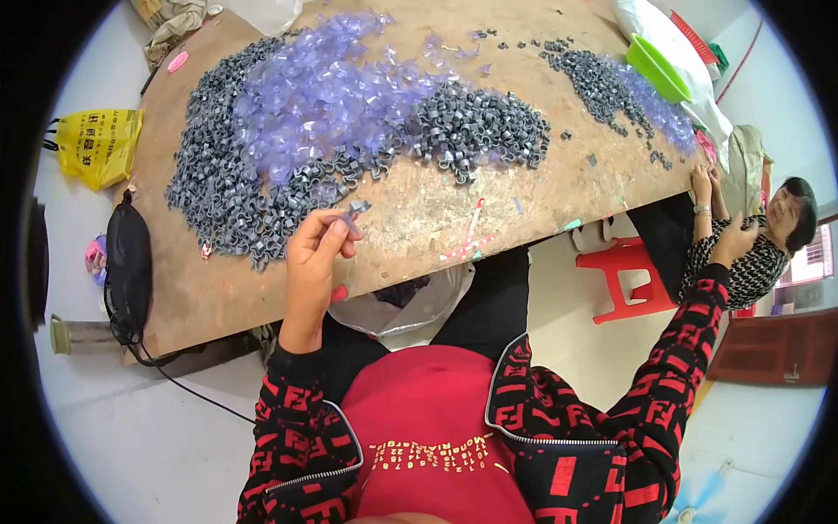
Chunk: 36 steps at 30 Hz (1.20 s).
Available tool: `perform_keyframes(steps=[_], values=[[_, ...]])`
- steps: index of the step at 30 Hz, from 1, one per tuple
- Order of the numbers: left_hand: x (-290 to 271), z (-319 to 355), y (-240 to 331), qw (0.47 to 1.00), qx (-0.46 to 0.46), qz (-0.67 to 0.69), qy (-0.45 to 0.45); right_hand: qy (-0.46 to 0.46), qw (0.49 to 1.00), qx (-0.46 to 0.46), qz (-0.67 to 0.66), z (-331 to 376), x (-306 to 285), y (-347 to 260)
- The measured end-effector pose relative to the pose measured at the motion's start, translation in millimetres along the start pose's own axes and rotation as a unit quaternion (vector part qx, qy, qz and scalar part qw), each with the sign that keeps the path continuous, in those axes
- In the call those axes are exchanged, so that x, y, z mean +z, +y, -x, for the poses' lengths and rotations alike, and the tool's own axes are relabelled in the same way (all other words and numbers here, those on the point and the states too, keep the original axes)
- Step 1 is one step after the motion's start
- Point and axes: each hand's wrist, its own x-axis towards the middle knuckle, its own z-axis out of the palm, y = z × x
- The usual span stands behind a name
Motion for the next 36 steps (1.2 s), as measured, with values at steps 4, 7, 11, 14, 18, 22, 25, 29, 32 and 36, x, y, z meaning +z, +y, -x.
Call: perform_keyframes(steps=[4,7,11,14,18,22,25,29,32,36], values=[[13.2,0.0,3.4,1.000,0.000,-0.003,-0.010,-0.164,0.948,-0.238,-0.134,90.6,32.8,-119.7],[11.5,6.2,7.7,1.000,-0.008,-0.014,-0.015,-0.472,0.727,0.028,-0.498,193.7,6.8,-281.4],[7.3,10.6,2.5,0.999,-0.039,-0.023,-0.025,-0.617,0.561,-0.189,-0.518,258.8,-50.8,-384.7],[4.7,14.1,3.9,0.998,-0.031,-0.027,-0.045,-0.651,0.513,-0.163,-0.536,277.0,-61.8,-407.5],[-3.0,18.5,3.0,0.998,-0.027,-0.033,-0.036,-0.695,0.435,-0.097,-0.564,284.8,-61.3,-410.6],[-3.4,12.0,5.6,0.964,0.113,-0.238,-0.029,-0.720,0.403,-0.052,-0.563,287.7,-60.0,-407.7],[-5.0,10.1,6.1,0.947,0.169,-0.273,-0.029,-0.751,0.332,0.032,-0.570,288.6,-59.4,-408.1],[-9.2,10.6,6.6,0.923,0.198,-0.326,-0.044,-0.763,0.286,0.064,-0.576,295.6,-60.6,-409.8],[-9.7,7.7,-0.4,0.883,0.279,-0.375,-0.035,-0.779,0.217,0.133,-0.573,302.3,-64.3,-409.7],[-4.1,15.0,2.9,0.902,0.262,-0.342,-0.010,-0.771,0.182,0.160,-0.590,302.8,-64.2,-408.4]])
